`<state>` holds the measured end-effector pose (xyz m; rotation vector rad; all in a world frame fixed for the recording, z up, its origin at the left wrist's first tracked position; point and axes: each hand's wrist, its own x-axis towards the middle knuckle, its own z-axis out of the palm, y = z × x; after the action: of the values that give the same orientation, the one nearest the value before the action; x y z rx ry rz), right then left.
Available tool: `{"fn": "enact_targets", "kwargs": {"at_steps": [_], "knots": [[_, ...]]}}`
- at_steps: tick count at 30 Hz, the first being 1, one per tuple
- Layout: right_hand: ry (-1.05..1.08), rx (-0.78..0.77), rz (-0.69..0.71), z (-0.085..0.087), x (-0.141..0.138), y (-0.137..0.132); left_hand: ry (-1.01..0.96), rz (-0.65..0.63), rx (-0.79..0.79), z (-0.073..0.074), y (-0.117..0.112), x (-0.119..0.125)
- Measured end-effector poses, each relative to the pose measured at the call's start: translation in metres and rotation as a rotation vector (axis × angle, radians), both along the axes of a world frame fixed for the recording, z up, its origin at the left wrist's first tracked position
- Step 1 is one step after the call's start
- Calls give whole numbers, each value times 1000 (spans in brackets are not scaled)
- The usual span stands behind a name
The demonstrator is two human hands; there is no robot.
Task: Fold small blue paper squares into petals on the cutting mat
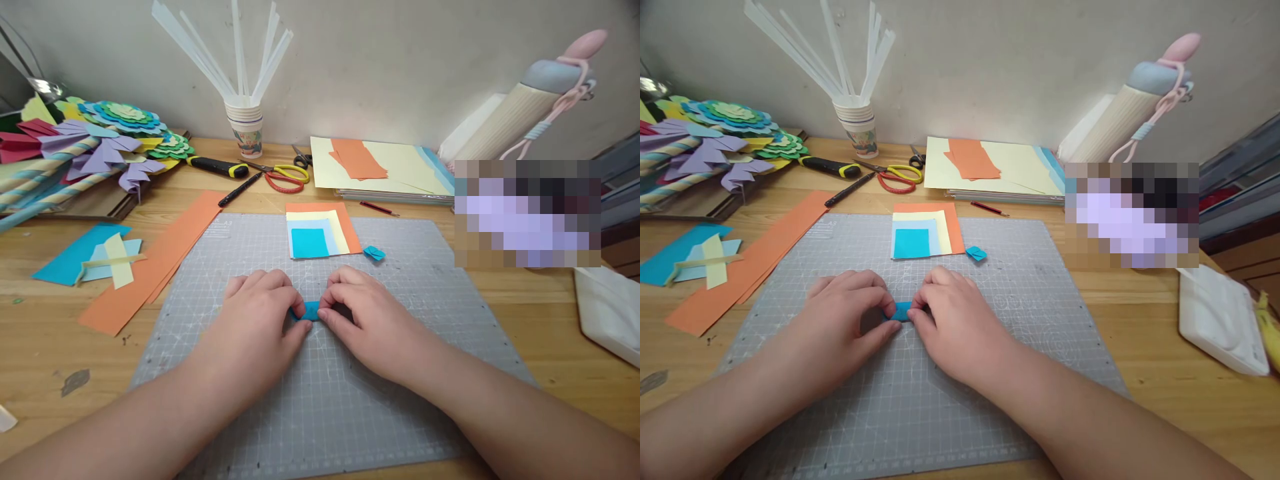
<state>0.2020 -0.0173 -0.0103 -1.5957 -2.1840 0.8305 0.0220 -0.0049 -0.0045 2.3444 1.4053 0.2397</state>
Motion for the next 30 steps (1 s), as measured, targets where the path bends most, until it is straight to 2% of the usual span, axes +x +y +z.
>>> {"fn": "enact_targets", "kwargs": {"at_steps": [6, 18, 30], "knots": [[54, -16, 24, 0, 3, 2, -28, -9, 1, -1, 3, -2], [-36, 34, -69, -2, -5, -2, 26, 37, 25, -2, 3, -1], [-14, 56, -70, -7, -4, 5, 5, 42, 33, -4, 3, 1]]}}
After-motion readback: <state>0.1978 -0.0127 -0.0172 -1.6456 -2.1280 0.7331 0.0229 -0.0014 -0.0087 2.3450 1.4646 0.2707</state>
